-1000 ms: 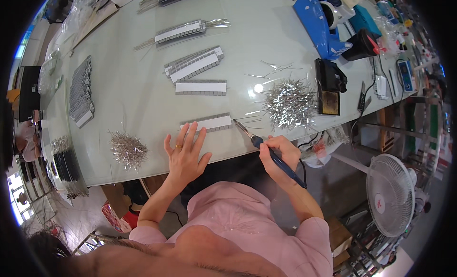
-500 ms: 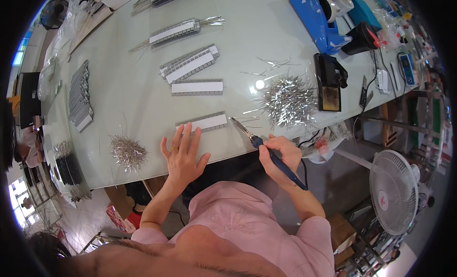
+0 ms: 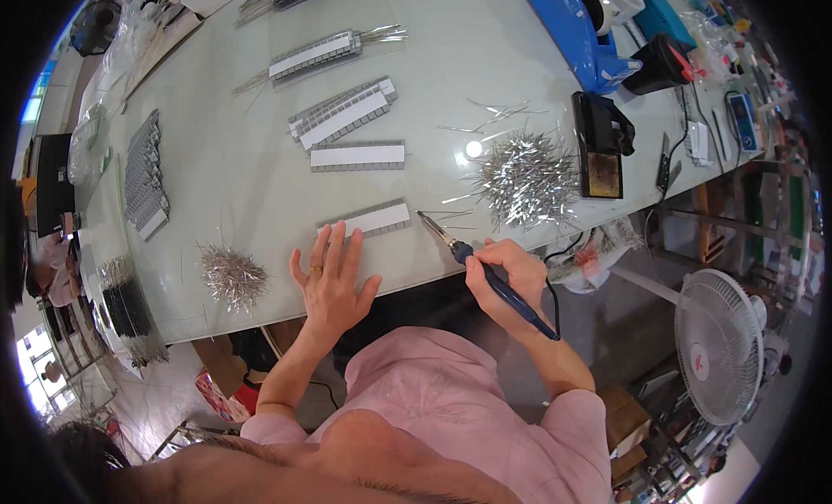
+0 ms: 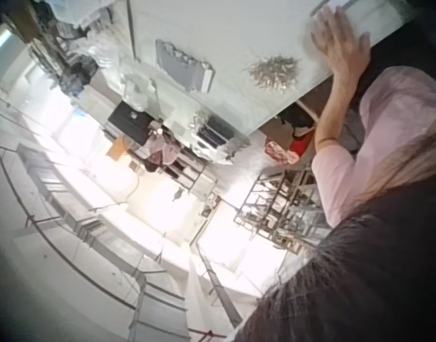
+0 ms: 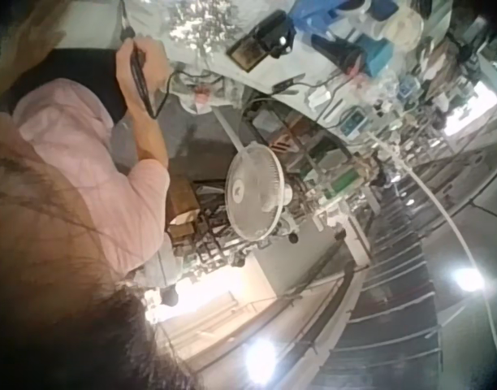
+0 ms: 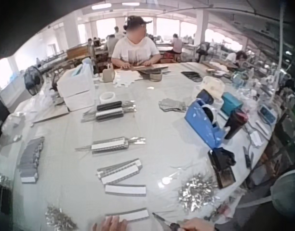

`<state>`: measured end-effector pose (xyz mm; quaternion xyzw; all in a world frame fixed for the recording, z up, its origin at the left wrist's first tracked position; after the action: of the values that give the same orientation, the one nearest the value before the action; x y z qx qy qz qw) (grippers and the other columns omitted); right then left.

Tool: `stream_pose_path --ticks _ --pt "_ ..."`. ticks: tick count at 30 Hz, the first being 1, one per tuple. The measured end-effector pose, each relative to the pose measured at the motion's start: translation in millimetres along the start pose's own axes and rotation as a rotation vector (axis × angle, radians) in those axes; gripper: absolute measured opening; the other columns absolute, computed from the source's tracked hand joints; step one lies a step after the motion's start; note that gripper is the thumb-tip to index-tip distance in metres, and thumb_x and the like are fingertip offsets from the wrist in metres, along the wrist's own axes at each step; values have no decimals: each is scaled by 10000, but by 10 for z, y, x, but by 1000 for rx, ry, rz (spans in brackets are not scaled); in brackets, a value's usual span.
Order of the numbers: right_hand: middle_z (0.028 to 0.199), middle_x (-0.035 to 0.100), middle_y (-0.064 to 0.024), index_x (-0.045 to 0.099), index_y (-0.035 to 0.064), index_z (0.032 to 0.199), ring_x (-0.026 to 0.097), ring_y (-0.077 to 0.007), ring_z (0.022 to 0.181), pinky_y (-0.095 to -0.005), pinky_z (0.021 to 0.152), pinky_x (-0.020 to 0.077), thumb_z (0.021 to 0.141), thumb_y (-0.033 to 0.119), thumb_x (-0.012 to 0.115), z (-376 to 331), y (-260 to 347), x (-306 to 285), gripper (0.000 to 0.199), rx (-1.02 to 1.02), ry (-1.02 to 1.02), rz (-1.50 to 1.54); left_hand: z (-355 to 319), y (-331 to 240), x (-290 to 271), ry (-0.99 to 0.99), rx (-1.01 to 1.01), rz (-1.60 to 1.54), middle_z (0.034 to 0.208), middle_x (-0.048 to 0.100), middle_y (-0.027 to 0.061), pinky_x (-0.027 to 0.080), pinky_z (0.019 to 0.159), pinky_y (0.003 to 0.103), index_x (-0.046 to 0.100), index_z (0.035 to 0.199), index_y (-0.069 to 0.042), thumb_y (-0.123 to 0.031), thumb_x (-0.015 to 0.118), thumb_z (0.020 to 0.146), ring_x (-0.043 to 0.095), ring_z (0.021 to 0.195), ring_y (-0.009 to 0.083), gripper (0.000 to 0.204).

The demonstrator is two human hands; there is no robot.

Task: The recorder is soldering thin metal wires onto a white plastic base to assemble electrical components.

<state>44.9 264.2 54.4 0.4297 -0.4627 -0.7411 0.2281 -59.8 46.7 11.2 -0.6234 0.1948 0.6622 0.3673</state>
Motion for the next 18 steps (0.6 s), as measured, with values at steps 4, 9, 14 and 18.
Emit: stream_pose_path --ticks 4,9,14,18 --pt "717 648 -76 622 7 818 626 -146 645 -380 907 537 825 45 709 -26 -148 1 95 85 7 42 -25 10 -29 -6 -2 7 1480 440 93 90 1128 561 502 1416 -140 -408 667 827 393 1375 256 668" --pt "694 646 -47 610 11 833 600 -101 658 -347 916 514 875 74 677 -48 -330 -8 101 206 -8 198 -11 8 -22 -4 1 1 1483 438 91 93 1125 563 500 1419 -142 -412 659 838 394 1377 253 661" --pt "707 649 -43 612 15 833 606 -109 653 -331 903 514 862 60 685 14 -324 -35 90 182 18 190 0 4 -22 11 -6 0 1486 436 90 95 1122 566 498 1422 -143 -422 655 844 397 1378 252 661" --pt "713 646 -65 624 21 825 633 -145 639 -352 876 541 809 41 719 100 -162 -54 98 57 70 58 10 -3 -15 10 0 -3 1489 433 90 98 1120 566 494 1425 -143 -433 657 843 397 1378 254 670"
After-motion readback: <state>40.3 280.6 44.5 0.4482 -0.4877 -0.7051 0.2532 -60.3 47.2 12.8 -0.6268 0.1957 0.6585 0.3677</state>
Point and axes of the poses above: each hand's wrist, its own z-axis towards the middle knuckle, its own x-axis out of the palm, y = z × x, the point moved 8 cm from there along z, towards the middle knuckle
